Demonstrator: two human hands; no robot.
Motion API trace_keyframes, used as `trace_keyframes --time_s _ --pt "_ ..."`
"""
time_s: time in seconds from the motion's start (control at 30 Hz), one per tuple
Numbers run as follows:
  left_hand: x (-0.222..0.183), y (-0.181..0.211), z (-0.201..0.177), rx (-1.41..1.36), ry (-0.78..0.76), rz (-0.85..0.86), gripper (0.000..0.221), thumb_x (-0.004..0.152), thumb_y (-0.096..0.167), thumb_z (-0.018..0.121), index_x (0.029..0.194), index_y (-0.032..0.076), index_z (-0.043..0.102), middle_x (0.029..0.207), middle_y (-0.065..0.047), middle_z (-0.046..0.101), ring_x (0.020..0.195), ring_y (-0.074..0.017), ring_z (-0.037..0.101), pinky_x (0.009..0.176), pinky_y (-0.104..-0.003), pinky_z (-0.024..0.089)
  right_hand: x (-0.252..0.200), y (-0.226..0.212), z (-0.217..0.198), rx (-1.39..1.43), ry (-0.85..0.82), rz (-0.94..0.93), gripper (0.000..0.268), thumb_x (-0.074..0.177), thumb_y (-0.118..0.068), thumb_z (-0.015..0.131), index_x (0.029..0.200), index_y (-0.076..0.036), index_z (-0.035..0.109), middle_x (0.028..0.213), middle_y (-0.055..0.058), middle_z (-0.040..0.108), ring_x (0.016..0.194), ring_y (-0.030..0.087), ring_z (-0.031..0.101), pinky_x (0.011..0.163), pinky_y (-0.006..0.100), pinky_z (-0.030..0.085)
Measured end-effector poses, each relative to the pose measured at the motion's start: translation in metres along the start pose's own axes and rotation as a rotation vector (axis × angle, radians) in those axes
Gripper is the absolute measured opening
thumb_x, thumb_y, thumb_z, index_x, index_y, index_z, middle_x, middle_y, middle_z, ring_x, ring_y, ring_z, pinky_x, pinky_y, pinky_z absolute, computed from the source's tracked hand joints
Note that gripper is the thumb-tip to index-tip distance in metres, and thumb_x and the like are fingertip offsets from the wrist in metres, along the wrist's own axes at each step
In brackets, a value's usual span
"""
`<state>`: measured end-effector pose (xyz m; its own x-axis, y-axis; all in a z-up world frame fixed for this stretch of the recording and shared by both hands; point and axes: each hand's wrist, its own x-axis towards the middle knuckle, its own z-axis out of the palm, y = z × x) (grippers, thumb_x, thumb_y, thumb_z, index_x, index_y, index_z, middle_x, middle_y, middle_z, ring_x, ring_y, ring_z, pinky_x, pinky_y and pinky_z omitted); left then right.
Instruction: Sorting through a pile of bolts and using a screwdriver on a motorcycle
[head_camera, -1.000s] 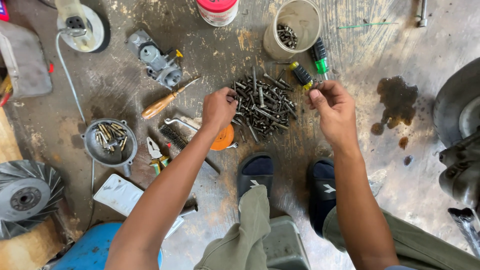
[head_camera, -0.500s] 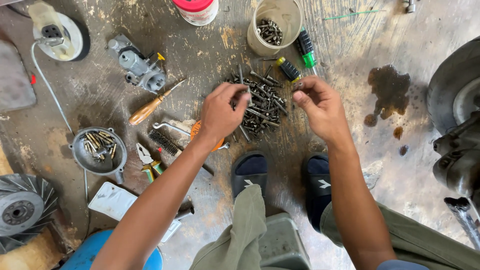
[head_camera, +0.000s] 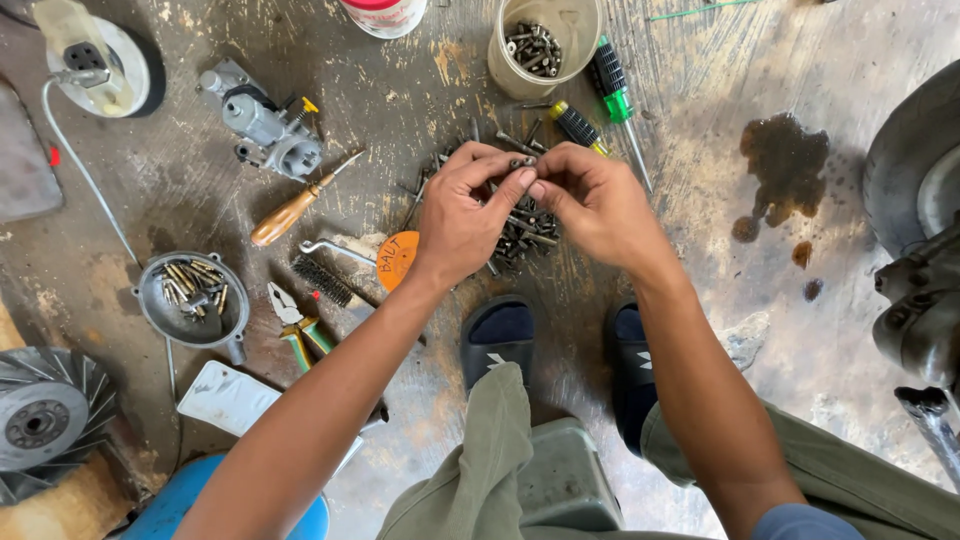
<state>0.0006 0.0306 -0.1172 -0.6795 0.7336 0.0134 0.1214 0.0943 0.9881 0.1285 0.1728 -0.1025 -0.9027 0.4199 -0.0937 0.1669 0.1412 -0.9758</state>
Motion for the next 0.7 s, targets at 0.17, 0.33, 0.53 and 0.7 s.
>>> trace_keyframes --time_s 0.17,0.33,0.53,0.7 --pt "0.003 -0.003 -0.009 0.044 0.032 -0.022 0.014 0.098 0.023 0.074 0.108 0.014 0.079 0.095 -0.009 0.071 0.086 -0.0203 0.07 0.076 -0.033 0.055 0.004 0.017 0.0 -0.09 -0.042 -0.01 0.015 0.093 -0.003 0.078 0.105 0.001 0.071 0.097 0.017 0.068 0.082 0.024 0.065 0.073 0.035 0.053" --pt "0.01 -0.018 -0.029 0.086 0.102 -0.028 0.016 0.1 0.021 0.072 0.108 0.009 0.078 0.099 -0.012 0.073 0.092 -0.0263 0.072 0.08 -0.035 0.057 0.007 0.03 0.022 -0.813 -0.311 0.222 0.06 0.078 -0.033 0.092 0.126 -0.009 0.065 0.125 0.02 0.058 0.11 0.035 0.061 0.091 0.045 0.055" --pt "-0.002 -0.029 -0.035 0.145 0.168 -0.044 0.017 0.097 0.019 0.075 0.105 0.004 0.078 0.098 -0.017 0.075 0.095 -0.0337 0.074 0.078 -0.039 0.059 0.01 0.087 0.022 -0.879 -0.255 -0.115 0.064 0.072 -0.04 0.091 0.116 -0.011 0.055 0.116 0.013 0.046 0.1 0.041 0.061 0.08 0.049 0.056" --pt "-0.004 -0.025 -0.037 0.058 0.138 -0.172 0.02 0.1 0.017 0.069 0.108 -0.001 0.075 0.098 -0.017 0.077 0.094 -0.0277 0.076 0.08 -0.036 0.063 0.02 0.103 0.009 -0.85 -0.246 -0.191 0.048 0.081 -0.032 0.087 0.117 -0.014 0.06 0.12 0.015 0.051 0.102 0.041 0.065 0.079 0.051 0.059"
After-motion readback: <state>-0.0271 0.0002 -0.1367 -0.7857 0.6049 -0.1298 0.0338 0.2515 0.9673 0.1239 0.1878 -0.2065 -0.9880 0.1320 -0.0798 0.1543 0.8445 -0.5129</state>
